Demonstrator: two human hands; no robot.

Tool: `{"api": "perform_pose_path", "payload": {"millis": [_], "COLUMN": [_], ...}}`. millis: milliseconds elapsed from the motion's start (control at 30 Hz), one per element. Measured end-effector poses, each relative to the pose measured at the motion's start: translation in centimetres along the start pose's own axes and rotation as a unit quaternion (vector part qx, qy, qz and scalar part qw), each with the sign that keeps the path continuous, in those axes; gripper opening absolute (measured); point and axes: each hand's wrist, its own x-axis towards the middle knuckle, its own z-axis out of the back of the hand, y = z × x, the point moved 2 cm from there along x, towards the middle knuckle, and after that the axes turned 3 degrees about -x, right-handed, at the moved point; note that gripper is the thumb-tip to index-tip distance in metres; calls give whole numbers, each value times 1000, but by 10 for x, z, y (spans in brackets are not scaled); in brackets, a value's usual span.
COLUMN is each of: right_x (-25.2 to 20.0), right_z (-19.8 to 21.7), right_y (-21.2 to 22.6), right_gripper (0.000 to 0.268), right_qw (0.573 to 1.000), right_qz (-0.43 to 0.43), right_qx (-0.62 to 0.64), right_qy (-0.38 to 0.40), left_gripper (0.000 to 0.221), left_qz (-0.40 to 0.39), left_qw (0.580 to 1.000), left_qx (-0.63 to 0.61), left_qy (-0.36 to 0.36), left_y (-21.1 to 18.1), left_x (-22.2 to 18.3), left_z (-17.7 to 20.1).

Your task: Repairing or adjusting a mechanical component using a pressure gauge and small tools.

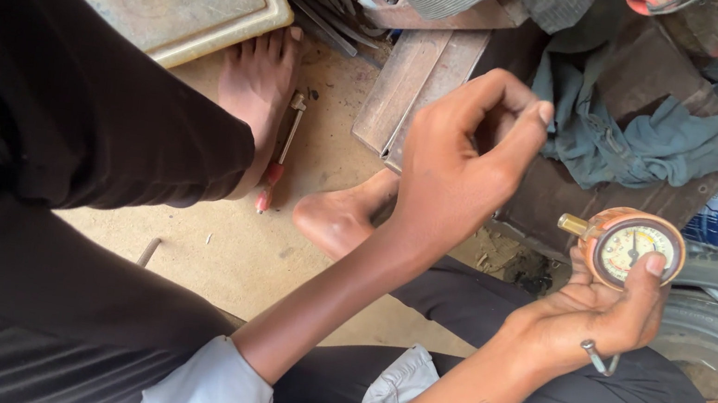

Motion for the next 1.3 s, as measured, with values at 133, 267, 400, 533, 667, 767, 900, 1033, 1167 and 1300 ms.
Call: {"api": "perform_pose_path", "payload": {"millis": [133, 267, 400, 533, 667, 767, 900, 1033, 1167, 1300], "right_x": [-1, 0, 0, -3, -4, -3, -3, -3, -4, -4], "right_z": [1, 6, 11, 6, 8, 10, 9, 9, 11, 6], "right_y": [4, 4, 4, 11, 12, 10, 11, 11, 9, 14], "right_gripper": [40, 40, 40, 43, 44, 44, 43, 42, 41, 40], "right_qw": [1000, 1000, 999, 999, 999, 999, 999, 999, 999, 999], "right_qz": [1, 8, 15, 23, 20, 15, 15, 18, 31, 42], "right_qx": [1, 18, 37, 21, 39, 44, 35, 28, 11, -5], "right_qy": [6, 12, 9, 12, 15, 14, 9, 6, 15, -10], "left_gripper": [11, 20, 33, 50, 81, 99, 111, 113, 114, 112], "left_qz": [-23, -98, -122, 37, 180, 266, 333, 333, 353, 346], "left_qw": [999, 988, 980, 980, 965, 928, 880, 860, 813, 762], "left_qx": [-9, 81, 85, 87, -17, -130, -200, -258, -341, -430], "left_qy": [41, 85, 132, 174, 189, 227, 274, 287, 312, 338], "left_y": [6, 14, 27, 49, 94, 91, 81, 88, 83, 71], "left_x": [2, 3, 10, 15, 19, 18, 13, 14, 12, 8], "left_z": [1, 4, 6, 3, -7, -10, -10, -13, -11, -10]}}
